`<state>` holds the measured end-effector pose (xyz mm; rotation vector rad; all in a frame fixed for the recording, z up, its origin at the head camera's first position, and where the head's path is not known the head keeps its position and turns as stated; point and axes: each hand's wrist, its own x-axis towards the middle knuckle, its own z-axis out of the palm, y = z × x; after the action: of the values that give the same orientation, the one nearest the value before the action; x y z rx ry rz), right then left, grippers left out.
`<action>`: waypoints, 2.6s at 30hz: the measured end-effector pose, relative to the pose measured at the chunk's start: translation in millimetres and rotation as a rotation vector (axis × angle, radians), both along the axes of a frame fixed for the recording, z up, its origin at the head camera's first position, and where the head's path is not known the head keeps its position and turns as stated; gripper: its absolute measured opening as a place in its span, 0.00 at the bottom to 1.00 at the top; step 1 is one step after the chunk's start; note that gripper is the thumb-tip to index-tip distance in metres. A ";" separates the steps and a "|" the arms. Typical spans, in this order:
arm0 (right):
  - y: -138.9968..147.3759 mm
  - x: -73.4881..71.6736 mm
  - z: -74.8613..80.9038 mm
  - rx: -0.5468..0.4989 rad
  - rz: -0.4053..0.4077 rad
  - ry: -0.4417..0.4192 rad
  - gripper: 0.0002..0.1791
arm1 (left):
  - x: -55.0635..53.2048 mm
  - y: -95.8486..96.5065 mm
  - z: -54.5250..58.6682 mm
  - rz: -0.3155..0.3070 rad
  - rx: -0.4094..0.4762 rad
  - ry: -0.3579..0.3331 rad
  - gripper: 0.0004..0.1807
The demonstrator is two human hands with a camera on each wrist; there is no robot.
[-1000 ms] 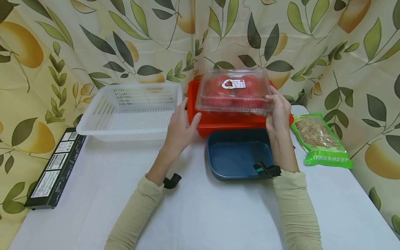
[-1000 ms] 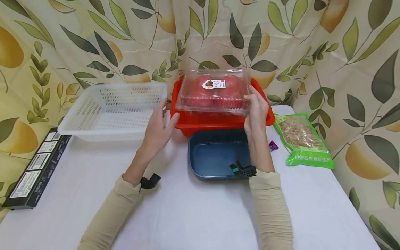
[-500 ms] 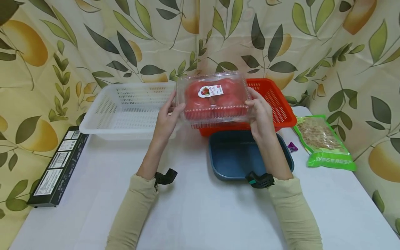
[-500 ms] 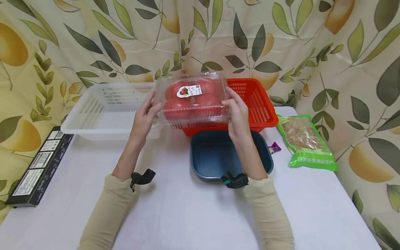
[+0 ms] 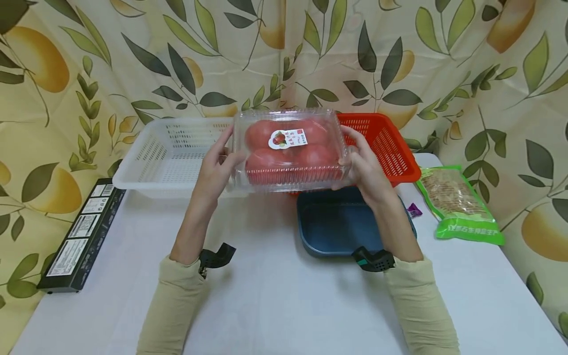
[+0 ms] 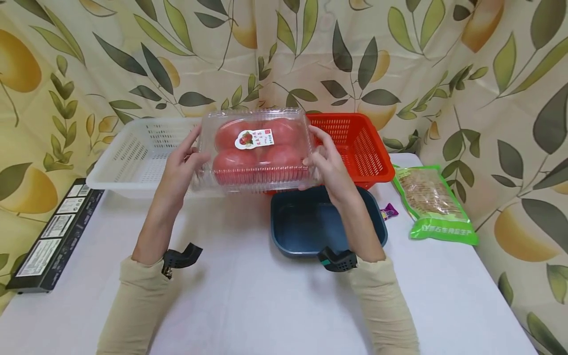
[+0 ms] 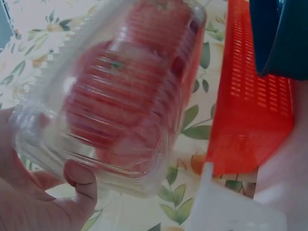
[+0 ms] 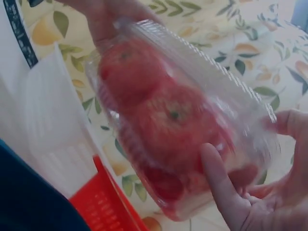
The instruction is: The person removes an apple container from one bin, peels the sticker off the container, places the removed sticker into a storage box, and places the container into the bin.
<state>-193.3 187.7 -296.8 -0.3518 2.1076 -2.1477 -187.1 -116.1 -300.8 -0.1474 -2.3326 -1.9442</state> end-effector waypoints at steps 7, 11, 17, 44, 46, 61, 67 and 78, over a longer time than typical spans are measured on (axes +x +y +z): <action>-12.5 16.1 0.4 0.199 0.137 -0.056 0.39 | 32.4 -41.2 0.2 -0.107 -0.087 -0.096 0.37; -21.6 27.6 -5.8 0.296 0.173 -0.046 0.41 | 55.6 -59.9 -1.1 -0.175 -0.126 -0.136 0.38; -31.2 49.9 -28.2 0.365 0.289 -0.138 0.42 | 72.9 -81.3 -9.5 -0.215 -0.231 -0.181 0.37; -62.3 71.9 -71.6 0.641 0.452 -0.155 0.53 | 67.8 -122.0 -59.0 -0.652 -0.398 -0.475 0.41; -65.3 73.7 -73.6 0.679 0.432 -0.149 0.53 | 67.2 -123.7 -58.4 -0.662 -0.425 -0.476 0.43; -101.5 90.2 -96.2 0.574 0.213 -0.121 0.52 | 63.3 -137.6 -64.1 -0.624 -0.504 -0.327 0.42; -108.6 93.5 -90.8 0.655 0.151 -0.032 0.53 | 62.3 -133.6 -78.3 -0.515 -0.511 -0.250 0.46; -133.9 83.9 -65.7 0.914 0.229 0.584 0.38 | 50.7 -135.1 -94.6 -0.514 -0.435 -0.127 0.39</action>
<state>-109.4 53.9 -362.5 -1.0993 2.8621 -0.8326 -136.3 -251.2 -395.4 -0.7427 -3.0034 -1.6058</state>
